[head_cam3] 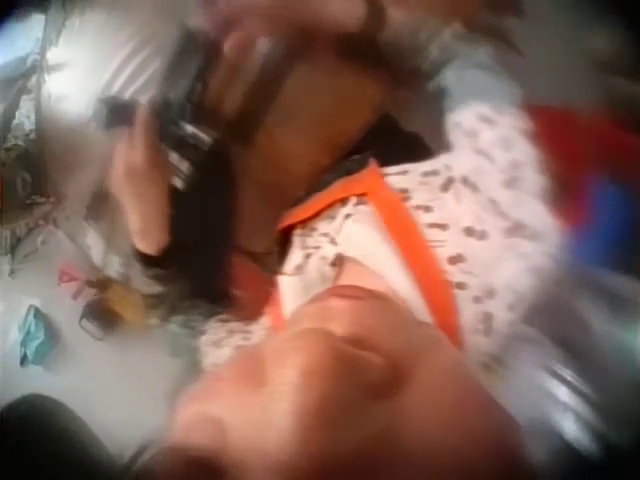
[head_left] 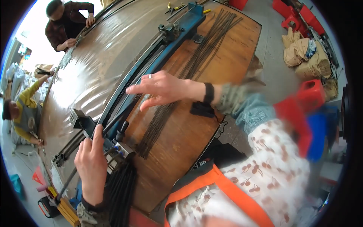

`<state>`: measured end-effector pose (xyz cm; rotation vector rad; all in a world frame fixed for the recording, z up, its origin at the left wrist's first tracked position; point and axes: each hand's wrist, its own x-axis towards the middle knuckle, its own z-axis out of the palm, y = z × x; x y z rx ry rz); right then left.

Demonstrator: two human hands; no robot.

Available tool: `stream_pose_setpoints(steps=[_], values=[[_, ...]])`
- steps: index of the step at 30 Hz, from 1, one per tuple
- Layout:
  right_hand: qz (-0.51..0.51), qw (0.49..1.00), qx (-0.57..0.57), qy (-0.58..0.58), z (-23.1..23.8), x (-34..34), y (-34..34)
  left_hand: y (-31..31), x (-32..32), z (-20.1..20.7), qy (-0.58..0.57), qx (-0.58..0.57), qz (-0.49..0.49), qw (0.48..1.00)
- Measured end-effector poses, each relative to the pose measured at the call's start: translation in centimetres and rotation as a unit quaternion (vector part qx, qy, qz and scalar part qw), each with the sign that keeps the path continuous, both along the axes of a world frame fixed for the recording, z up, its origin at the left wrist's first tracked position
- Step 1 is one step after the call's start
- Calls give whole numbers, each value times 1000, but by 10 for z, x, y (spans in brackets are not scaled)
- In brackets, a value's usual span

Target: Feeding and aligning long black metal rods into a processing machine on a fabrication floor.

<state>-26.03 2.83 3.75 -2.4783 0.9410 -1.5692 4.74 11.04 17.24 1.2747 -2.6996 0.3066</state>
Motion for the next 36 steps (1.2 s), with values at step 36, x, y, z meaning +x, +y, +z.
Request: stream_pose_setpoints(steps=[36], values=[[161,950,268,17,38,108,-41,55,152,51,133,-242,254,927]])
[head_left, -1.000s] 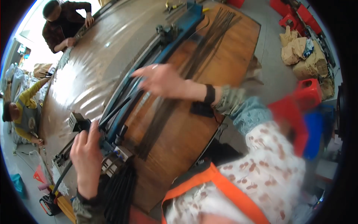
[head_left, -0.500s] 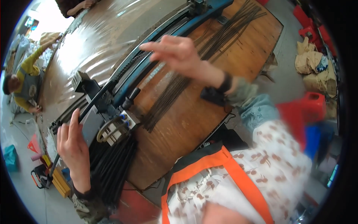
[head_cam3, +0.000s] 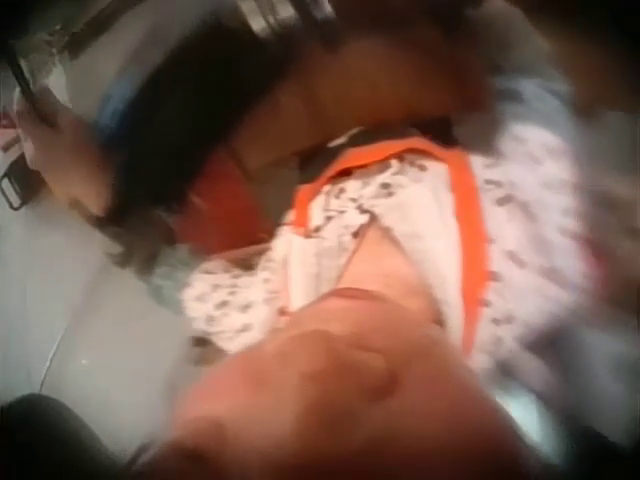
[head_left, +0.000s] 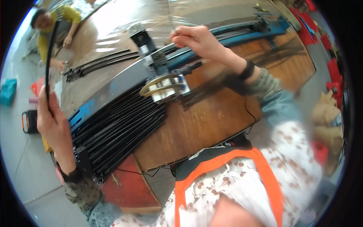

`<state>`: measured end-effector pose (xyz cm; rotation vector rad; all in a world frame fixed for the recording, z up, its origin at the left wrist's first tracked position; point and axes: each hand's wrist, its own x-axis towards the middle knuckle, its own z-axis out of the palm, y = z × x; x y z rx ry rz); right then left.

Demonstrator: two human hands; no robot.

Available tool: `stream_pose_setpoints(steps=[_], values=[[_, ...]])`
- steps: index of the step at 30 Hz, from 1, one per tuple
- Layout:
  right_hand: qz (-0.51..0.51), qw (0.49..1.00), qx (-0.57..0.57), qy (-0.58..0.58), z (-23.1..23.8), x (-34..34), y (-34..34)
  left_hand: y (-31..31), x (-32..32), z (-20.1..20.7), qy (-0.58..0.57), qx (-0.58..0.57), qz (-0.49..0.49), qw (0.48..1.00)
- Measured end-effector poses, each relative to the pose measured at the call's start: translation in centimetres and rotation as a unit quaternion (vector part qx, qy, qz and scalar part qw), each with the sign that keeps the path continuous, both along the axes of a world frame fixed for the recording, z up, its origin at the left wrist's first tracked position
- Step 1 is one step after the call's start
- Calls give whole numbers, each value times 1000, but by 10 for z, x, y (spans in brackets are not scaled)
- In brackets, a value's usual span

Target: Feeding and aligning long black metal rods into a processing machine on a fabrication floor.

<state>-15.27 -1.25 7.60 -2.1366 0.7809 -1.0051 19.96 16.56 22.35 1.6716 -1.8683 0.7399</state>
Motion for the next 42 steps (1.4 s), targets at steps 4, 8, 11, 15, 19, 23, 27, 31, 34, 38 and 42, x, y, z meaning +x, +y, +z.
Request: stream_pose_setpoints(steps=[4,8,11,15,19,23,27,31,34,38,42], values=[[126,987,-95,-20,24,83,-16,36,28,-5,33,36,59,997],[114,967,-219,61,22,103,-17,78,55,-26,78,81,70,991],[145,963,-196,114,29,120,-15,86,59,-40,103,91,69,988],[152,912,-255,282,27,129,-9,62,54,-50,106,70,12,992],[4,880,-412,236,31,67,-23,56,66,-55,105,91,29,990],[-90,845,-448,280,17,-68,-40,35,67,-67,91,135,15,986],[-208,821,-394,356,35,-193,-57,-25,22,-96,22,191,-53,980],[-219,827,-379,354,20,-218,-66,-90,-38,-118,44,149,-171,973],[-208,833,-373,351,1,-224,-69,-87,-34,-136,60,189,-142,970],[-217,844,-381,310,-11,-218,-72,-92,-37,-138,108,210,-150,960],[-232,871,-321,291,-15,-209,-70,-91,-44,-144,197,195,-167,946]])
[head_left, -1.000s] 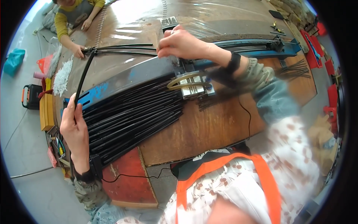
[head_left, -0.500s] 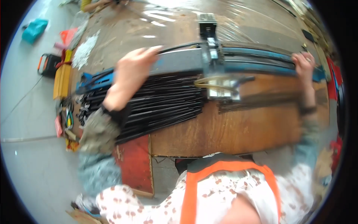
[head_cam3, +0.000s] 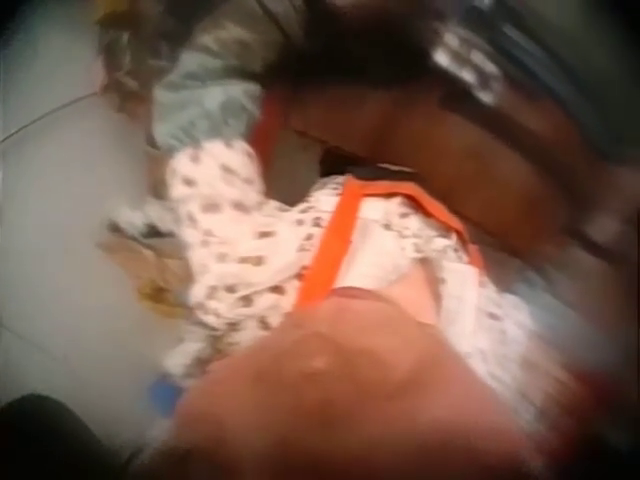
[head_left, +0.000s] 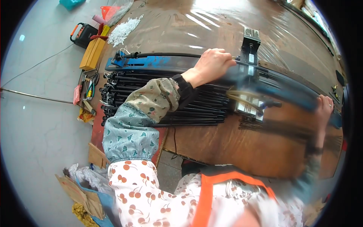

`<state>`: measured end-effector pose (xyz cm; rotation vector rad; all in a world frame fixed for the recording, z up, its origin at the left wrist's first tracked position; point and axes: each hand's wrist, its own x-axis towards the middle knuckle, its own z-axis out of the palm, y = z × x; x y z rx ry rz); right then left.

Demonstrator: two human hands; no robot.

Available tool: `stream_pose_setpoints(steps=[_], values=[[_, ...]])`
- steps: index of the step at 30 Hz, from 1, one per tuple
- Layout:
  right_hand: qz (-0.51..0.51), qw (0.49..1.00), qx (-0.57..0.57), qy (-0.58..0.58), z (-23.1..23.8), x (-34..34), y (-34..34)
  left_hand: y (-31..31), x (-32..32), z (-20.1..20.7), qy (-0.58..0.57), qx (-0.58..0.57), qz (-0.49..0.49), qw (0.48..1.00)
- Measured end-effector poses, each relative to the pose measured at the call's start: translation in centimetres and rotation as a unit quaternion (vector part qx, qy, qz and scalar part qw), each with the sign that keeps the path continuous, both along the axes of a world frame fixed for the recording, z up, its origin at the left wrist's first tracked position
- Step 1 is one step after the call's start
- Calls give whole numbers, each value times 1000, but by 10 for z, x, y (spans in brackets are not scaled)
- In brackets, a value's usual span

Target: Feeding and aligning long black metal rods into a processing machine on a fabrication floor.

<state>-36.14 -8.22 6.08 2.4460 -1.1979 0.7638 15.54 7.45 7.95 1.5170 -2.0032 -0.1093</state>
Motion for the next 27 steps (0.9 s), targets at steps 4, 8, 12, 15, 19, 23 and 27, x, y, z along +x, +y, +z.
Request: stream_pose_setpoints(steps=[4,8,12,15,19,23,27], values=[[-30,998,59,14,2,-15,3,4,2,3,19,-8,7,1000],[27,998,-25,48,21,27,46,0,1,3,15,2,-17,1000],[125,989,-69,41,30,82,98,-6,-5,4,-92,119,20,988],[120,992,-24,23,21,96,116,-3,-4,5,-134,109,65,983],[97,994,44,-16,21,112,137,-4,-6,7,-121,101,59,986],[157,982,96,-51,12,129,142,-1,-6,7,-126,98,55,986],[221,956,154,-115,-12,160,130,-3,-12,4,-124,64,35,990]])
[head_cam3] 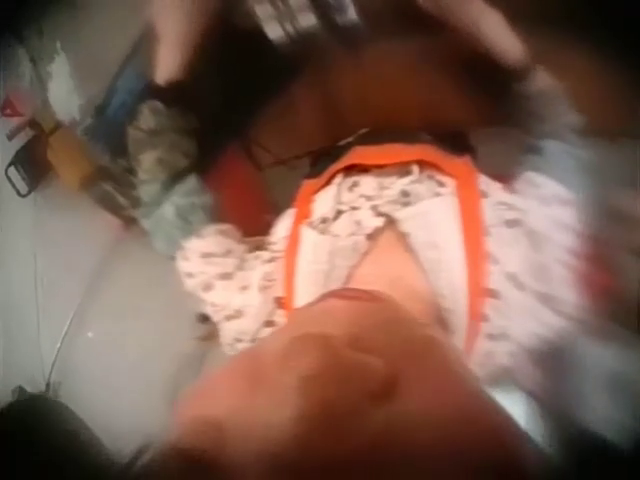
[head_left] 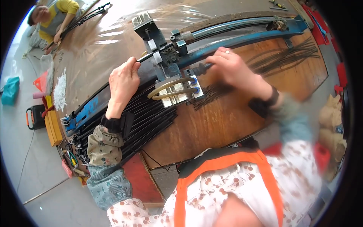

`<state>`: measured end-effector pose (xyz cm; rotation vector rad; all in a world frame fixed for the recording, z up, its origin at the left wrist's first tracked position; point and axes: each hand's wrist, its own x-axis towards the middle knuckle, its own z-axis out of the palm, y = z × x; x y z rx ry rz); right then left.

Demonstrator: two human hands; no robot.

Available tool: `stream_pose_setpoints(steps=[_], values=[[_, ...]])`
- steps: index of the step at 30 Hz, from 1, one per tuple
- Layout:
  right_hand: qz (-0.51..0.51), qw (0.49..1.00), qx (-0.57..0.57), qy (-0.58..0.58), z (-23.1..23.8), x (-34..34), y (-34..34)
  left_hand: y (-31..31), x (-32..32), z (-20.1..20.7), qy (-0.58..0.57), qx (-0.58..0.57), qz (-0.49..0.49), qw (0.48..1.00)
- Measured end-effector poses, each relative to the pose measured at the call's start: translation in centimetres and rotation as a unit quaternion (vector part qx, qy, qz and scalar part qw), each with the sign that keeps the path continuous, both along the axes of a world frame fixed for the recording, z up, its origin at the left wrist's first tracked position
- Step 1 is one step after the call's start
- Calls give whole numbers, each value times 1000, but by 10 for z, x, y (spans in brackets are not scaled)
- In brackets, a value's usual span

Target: Feeding and aligning long black metal rods into a processing machine on a fabrication floor.

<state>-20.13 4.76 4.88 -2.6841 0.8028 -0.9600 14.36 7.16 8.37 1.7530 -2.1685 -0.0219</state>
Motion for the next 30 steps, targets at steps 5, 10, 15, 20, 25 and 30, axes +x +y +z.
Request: stream_pose_setpoints(steps=[5,10,15,20,25,30], values=[[37,986,138,-84,-7,4,-1,-3,5,-9,-43,-95,-31,994],[5,954,300,5,-11,1,11,-28,-8,-8,-90,-215,-172,957],[76,988,47,128,-44,-1,67,-59,81,-14,-173,-261,-163,936],[150,980,-9,127,-42,5,63,-23,115,-4,-222,-201,-4,954],[75,990,-2,120,-39,0,64,127,17,-3,-183,-44,69,980],[97,987,15,124,-37,27,78,237,-13,-65,-102,45,157,981]])
